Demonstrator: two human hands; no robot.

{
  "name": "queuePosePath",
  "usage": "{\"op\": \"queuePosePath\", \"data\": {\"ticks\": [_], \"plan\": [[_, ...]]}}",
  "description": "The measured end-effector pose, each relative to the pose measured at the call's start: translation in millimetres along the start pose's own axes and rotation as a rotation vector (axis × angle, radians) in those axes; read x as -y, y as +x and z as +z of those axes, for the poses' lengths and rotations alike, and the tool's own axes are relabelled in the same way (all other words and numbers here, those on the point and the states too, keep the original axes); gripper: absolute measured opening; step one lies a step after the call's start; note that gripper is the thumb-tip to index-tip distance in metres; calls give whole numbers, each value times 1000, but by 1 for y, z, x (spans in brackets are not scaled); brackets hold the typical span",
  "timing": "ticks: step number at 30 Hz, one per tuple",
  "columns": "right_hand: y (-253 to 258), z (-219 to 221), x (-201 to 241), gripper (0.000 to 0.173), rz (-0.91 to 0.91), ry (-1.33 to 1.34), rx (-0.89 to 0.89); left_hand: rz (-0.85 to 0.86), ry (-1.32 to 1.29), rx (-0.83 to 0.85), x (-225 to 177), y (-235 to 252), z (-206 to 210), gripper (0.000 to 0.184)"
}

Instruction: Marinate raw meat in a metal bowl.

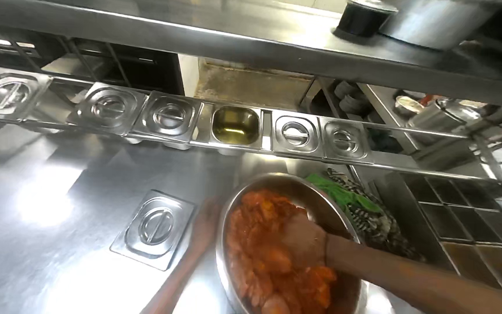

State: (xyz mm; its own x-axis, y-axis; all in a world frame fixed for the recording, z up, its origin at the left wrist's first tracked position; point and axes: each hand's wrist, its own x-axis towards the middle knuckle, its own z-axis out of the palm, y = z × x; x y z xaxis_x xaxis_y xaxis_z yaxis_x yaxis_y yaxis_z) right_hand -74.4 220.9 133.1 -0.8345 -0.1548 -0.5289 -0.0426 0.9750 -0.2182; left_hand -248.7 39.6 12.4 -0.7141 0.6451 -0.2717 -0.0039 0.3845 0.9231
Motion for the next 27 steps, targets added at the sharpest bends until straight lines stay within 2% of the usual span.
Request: {"op": "queuePosePath", "data": {"ticks": [2,3,4,6,8,10,12,15,17,18,20,21,22,24,27], "plan": [[42,8,2,48,-280,-81,-6,40,64,176,-10,52,7,41],[67,17,-5,55,-305,-67,33,59,54,265,-11,70,11,38],[84,25,-18,61,-247,-46,75,62,18,330,-10,80,15,34],[88,35,-61,68,11,31,65,27,-26,383,-8,80,14,24],[63,44,-108,73,307,41,54,-38,0,270,-8,60,15,22],[24,66,-123,83,538,94,91,-87,-1,100,-9,33,23,24],[-18,84,-103,91,686,263,106,-95,-82,-58,-9,6,35,19],[-68,105,-24,102,652,486,128,-82,-282,-232,3,-35,52,9],[-56,106,28,97,581,499,164,-96,-335,-262,4,-55,62,6],[-39,107,42,92,552,508,200,-117,-330,-253,3,-65,67,6],[3,111,51,75,476,456,145,-144,-308,-241,4,-77,69,5],[19,105,49,65,477,424,87,-145,-304,-242,5,-79,67,5],[28,91,42,62,504,406,41,-131,-305,-250,7,-77,65,6],[29,62,20,66,602,407,-20,-97,-318,-276,14,-79,63,9],[22,57,-36,60,781,501,-90,-66,-343,-285,18,-74,60,11]]}}
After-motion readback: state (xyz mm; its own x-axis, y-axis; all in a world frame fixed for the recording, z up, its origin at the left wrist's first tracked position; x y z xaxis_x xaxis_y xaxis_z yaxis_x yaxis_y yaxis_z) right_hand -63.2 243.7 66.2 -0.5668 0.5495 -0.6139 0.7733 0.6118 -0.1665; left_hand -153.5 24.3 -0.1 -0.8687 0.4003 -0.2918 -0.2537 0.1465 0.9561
